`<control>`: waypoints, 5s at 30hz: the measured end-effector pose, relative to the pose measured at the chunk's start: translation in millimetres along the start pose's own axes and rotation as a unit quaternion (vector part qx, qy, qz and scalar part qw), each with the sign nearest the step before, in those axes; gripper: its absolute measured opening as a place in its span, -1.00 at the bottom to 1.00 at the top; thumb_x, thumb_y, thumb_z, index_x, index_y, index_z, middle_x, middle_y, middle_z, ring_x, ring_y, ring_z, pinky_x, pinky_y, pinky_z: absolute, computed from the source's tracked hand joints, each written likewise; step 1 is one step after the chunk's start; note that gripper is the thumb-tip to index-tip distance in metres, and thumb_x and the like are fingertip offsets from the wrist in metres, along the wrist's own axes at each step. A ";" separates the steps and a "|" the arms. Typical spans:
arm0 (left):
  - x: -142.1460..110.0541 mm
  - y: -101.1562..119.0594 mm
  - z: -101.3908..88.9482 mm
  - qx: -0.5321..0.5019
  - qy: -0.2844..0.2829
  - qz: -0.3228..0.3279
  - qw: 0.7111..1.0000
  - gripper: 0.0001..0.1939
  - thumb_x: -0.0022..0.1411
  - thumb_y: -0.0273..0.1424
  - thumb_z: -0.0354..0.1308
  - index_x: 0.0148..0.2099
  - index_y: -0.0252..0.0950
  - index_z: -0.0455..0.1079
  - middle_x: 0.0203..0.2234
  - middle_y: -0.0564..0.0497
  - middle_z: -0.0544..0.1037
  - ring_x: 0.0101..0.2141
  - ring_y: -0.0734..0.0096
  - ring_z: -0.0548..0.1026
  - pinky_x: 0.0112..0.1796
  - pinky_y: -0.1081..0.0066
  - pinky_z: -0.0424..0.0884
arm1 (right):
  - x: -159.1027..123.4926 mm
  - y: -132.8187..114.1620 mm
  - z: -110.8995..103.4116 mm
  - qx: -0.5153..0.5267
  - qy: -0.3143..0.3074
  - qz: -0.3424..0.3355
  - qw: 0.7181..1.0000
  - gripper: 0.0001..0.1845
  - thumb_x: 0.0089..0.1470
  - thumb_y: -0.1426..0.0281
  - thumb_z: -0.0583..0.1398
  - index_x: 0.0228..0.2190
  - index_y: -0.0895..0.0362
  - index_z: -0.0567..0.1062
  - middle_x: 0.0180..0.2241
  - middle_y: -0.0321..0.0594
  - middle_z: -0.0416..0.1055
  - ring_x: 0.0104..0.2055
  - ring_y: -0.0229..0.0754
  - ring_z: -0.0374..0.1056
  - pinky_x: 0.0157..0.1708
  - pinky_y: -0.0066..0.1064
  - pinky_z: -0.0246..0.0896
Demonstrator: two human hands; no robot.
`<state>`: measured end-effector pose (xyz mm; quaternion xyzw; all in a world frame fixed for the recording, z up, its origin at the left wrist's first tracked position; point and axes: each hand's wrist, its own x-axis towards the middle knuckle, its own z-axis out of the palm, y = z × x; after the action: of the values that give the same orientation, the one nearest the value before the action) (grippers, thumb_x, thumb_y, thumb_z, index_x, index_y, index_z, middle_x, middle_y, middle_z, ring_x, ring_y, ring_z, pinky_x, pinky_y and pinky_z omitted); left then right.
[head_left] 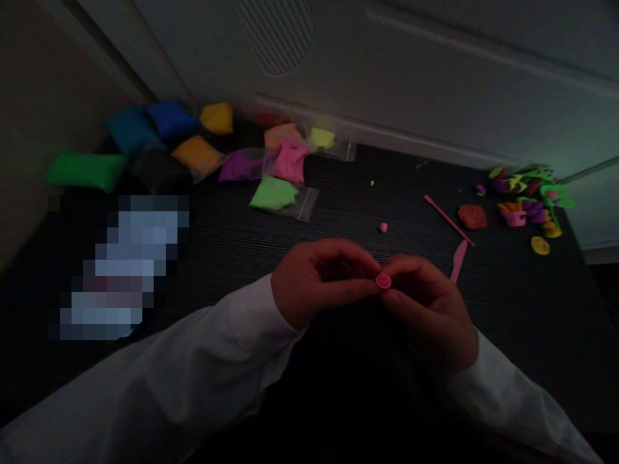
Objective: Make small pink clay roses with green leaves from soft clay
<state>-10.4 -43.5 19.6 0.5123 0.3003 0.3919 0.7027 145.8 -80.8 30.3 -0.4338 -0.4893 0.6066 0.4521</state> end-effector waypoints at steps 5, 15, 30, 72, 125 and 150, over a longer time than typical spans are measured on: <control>1.0 1.5 1.4 0.001 0.028 -0.015 0.999 -0.86 -0.11 -0.53 0.20 -0.39 -0.32 0.39 -0.49 0.07 0.49 -0.45 0.54 0.44 -0.40 0.56 0.35 | 1.6 3.0 -1.6 0.009 0.025 -0.018 0.999 -0.88 -0.05 0.47 0.13 -0.39 0.05 0.42 -0.44 -0.38 0.32 -0.36 -0.39 0.22 -0.32 -0.53 0.11; 2.2 -2.1 -0.8 -0.003 0.039 -0.026 0.999 -0.80 -0.13 -0.52 0.21 -0.34 -0.28 0.43 -0.45 0.07 0.51 -0.40 0.53 0.45 -0.35 0.57 0.36 | 5.5 9.4 0.6 0.004 0.079 -0.020 0.997 -0.84 -0.13 0.51 0.19 -0.43 0.02 0.41 -0.45 -0.41 0.34 -0.38 -0.40 0.23 -0.39 -0.54 0.11; 4.4 -3.5 -2.5 0.046 0.020 0.024 0.998 -0.84 -0.07 -0.51 0.17 -0.33 -0.28 0.43 -0.39 0.05 0.48 -0.32 0.51 0.42 -0.30 0.56 0.35 | 7.2 8.6 1.8 -0.069 0.096 -0.052 0.992 -0.88 -0.12 0.49 0.18 -0.45 0.04 0.40 -0.46 -0.39 0.32 -0.38 -0.38 0.23 -0.39 -0.50 0.11; 17.2 -8.2 -14.1 -0.347 0.024 -0.129 0.929 -0.82 -0.12 -0.57 0.20 -0.39 -0.27 0.36 -0.47 0.14 0.46 -0.39 0.56 0.43 -0.39 0.54 0.35 | 31.0 9.1 -6.1 0.067 0.016 0.045 0.997 -0.90 -0.17 0.39 0.20 -0.47 0.01 0.45 -0.51 -0.41 0.36 -0.46 -0.36 0.25 -0.38 -0.43 0.17; 15.9 -8.7 -12.5 -0.341 0.010 -0.138 0.930 -0.80 -0.18 -0.57 0.23 -0.40 -0.30 0.37 -0.50 0.13 0.48 -0.44 0.58 0.43 -0.42 0.56 0.34 | 30.7 6.3 -9.9 0.042 0.030 -0.011 0.999 -0.86 -0.17 0.46 0.21 -0.46 0.01 0.44 -0.46 -0.40 0.35 -0.40 -0.37 0.25 -0.35 -0.48 0.16; 16.5 -8.0 -10.3 -0.364 0.030 -0.119 0.923 -0.85 -0.12 -0.57 0.20 -0.38 -0.37 0.43 -0.52 0.08 0.52 -0.47 0.62 0.46 -0.44 0.64 0.38 | 44.8 20.3 -42.9 -0.565 0.176 -0.093 0.801 -0.76 -0.08 0.22 0.10 -0.40 0.09 0.43 -0.49 -0.29 0.34 -0.44 -0.26 0.25 -0.43 -0.40 0.13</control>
<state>-8.5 -25.7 8.5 0.1696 0.2162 0.4030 0.8730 175.2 -30.8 0.3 -0.6639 -0.6956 0.0909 0.2592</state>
